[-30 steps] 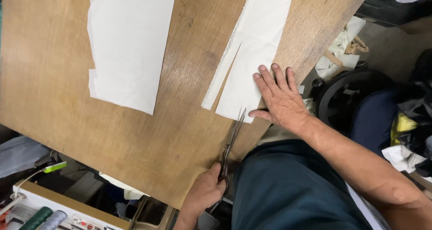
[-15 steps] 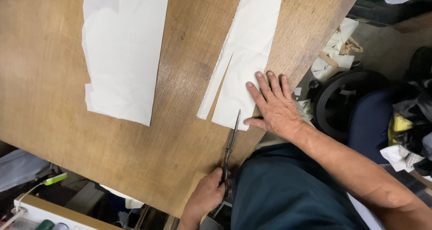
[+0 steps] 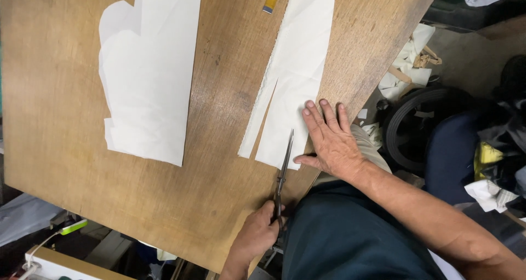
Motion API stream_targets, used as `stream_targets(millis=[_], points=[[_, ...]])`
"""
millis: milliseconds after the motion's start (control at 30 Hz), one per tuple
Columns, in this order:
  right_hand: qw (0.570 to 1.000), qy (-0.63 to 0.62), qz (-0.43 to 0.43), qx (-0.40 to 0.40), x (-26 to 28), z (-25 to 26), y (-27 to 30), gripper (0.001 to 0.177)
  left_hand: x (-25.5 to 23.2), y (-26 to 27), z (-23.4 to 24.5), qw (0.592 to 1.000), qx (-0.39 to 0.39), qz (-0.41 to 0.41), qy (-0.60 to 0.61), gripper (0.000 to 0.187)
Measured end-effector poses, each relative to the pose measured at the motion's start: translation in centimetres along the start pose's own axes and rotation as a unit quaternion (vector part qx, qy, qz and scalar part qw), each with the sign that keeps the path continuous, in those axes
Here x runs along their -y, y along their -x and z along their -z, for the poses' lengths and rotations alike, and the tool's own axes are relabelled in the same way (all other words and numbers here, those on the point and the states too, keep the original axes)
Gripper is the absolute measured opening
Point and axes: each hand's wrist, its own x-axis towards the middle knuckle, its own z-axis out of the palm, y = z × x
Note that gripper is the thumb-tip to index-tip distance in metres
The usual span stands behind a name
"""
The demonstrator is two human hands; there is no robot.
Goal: The person uses shears to cut a large piece of white fabric into strips and smaller pieces on a wooden table. They measure the fabric with a yellow tape measure and cut along the lines. The person then gathers the cut pieces and places them into a pile on the floor.
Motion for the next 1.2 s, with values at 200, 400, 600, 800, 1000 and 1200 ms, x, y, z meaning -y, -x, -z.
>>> stream_targets(millis=[200,400,600,800,1000,1200], points=[[1.0,-0.002,0.003,0.013,-0.2,0.1,0.0,0.132,-2.0,-0.5,0.8,1.0,0.005,-0.013,-0.016,0.028],[1.0,-0.015,0.007,-0.011,-0.4,0.0,0.0,0.129,-3.0,-0.3,1.5,1.0,0.003,-0.002,-0.015,0.023],[1.0,-0.017,0.01,-0.012,-0.5,-0.2,0.0,0.131,-4.8,-0.4,2.4,1.0,0.008,-0.019,-0.007,0.029],[0.999,-0.029,0.015,-0.012,-0.8,-0.5,0.1,0.131,-6.0,-0.7,3.0,1.0,0.007,-0.025,-0.01,0.03],[0.999,-0.029,0.006,-0.017,-0.8,-0.9,0.2,0.134,-6.0,-1.2,3.1,0.999,0.014,-0.036,0.0,0.029],[0.979,-0.205,0.011,0.003,-2.5,2.1,-0.2,0.078,-8.0,-0.4,4.8,0.997,0.011,-0.067,-0.035,0.019]])
